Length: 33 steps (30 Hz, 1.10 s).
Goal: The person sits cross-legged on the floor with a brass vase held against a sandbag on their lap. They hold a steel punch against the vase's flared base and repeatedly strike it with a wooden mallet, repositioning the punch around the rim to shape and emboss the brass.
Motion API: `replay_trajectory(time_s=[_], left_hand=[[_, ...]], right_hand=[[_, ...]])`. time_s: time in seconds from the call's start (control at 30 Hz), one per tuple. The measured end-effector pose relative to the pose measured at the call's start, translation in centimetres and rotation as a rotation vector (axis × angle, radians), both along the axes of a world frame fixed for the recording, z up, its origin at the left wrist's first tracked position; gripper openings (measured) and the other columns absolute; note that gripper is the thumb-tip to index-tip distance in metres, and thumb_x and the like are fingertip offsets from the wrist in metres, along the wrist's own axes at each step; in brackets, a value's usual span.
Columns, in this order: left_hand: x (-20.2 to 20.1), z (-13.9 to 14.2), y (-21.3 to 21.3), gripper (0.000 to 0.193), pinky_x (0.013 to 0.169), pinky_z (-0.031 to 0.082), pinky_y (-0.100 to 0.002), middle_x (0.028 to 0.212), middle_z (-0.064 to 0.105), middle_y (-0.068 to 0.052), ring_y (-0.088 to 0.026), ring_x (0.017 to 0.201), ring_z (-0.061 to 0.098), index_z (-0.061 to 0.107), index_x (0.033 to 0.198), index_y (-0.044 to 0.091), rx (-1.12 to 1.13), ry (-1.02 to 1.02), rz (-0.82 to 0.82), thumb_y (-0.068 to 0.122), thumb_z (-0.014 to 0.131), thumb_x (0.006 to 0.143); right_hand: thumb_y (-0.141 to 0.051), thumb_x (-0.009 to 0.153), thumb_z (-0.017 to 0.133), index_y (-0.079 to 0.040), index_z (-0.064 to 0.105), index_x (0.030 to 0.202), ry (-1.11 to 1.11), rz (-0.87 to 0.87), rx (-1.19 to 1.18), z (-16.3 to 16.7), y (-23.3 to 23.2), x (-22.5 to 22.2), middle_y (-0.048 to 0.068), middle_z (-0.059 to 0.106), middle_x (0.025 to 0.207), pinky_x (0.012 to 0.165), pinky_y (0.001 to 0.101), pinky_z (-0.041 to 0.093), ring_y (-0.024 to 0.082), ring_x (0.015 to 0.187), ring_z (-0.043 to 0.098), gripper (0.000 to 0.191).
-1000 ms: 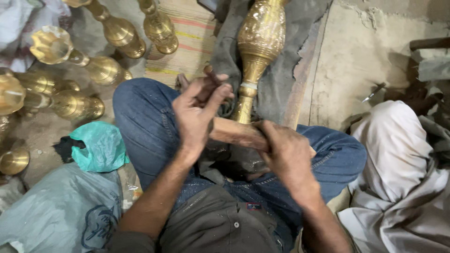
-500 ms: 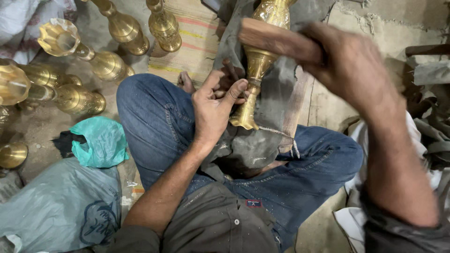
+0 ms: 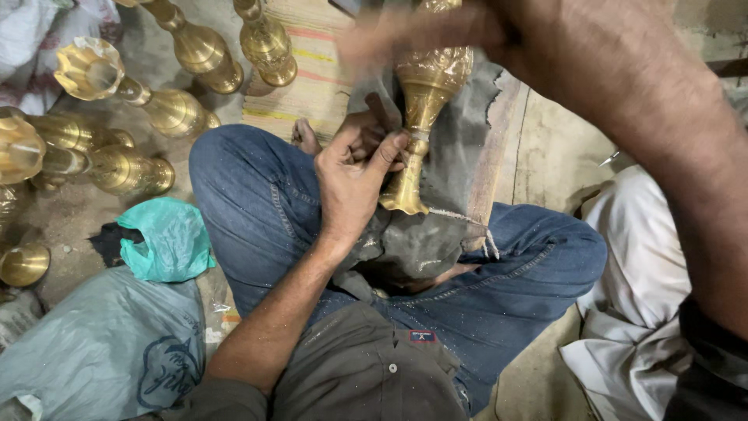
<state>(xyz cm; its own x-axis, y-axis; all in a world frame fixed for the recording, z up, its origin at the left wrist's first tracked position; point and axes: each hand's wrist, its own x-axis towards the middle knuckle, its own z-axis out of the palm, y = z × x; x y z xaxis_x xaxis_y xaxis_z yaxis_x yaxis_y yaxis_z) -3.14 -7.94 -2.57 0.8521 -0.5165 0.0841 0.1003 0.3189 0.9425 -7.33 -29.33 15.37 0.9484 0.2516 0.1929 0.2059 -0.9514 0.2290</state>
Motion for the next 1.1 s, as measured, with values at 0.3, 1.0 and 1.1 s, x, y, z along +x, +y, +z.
replay_trajectory(time_s=[0.3,1.0,1.1], left_hand=[[-0.1,0.4,-0.2,0.019,0.070,0.064,-0.024,0.085,0.071,-0.004,-0.008,0.080,0.071,0.064,0.114,-0.003,0.029,0.018,0.007,0.007,0.073,0.101],[-1.1,1.8,0.7,0.014,0.108,0.037,-0.029,0.088,0.079,-0.010,-0.010,0.079,0.075,0.062,0.106,-0.003,0.232,-0.444,0.141,0.003,0.072,0.099],[-0.7,1.5,0.6,0.018,0.082,0.056,-0.022,0.090,0.079,-0.005,-0.008,0.081,0.076,0.061,0.115,-0.001,0.147,-0.272,0.074,0.006,0.071,0.102]], right_hand=[[-0.018,0.096,0.080,-0.001,0.071,0.097,0.109,-0.099,-0.019,0.8,0.7,0.2,0.016,0.068,0.074,0.059,0.0401,0.054,0.030,0.065,0.069,0.019],[-0.006,0.080,0.082,0.000,0.070,0.109,0.021,-0.028,0.186,0.3,0.9,-1.7,0.020,0.068,0.084,0.062,0.0455,0.052,0.038,0.074,0.068,0.032],[-0.007,0.080,0.081,0.002,0.068,0.104,0.071,-0.103,0.192,0.2,0.7,-1.7,0.021,0.067,0.080,0.060,0.0460,0.052,0.039,0.071,0.067,0.029]])
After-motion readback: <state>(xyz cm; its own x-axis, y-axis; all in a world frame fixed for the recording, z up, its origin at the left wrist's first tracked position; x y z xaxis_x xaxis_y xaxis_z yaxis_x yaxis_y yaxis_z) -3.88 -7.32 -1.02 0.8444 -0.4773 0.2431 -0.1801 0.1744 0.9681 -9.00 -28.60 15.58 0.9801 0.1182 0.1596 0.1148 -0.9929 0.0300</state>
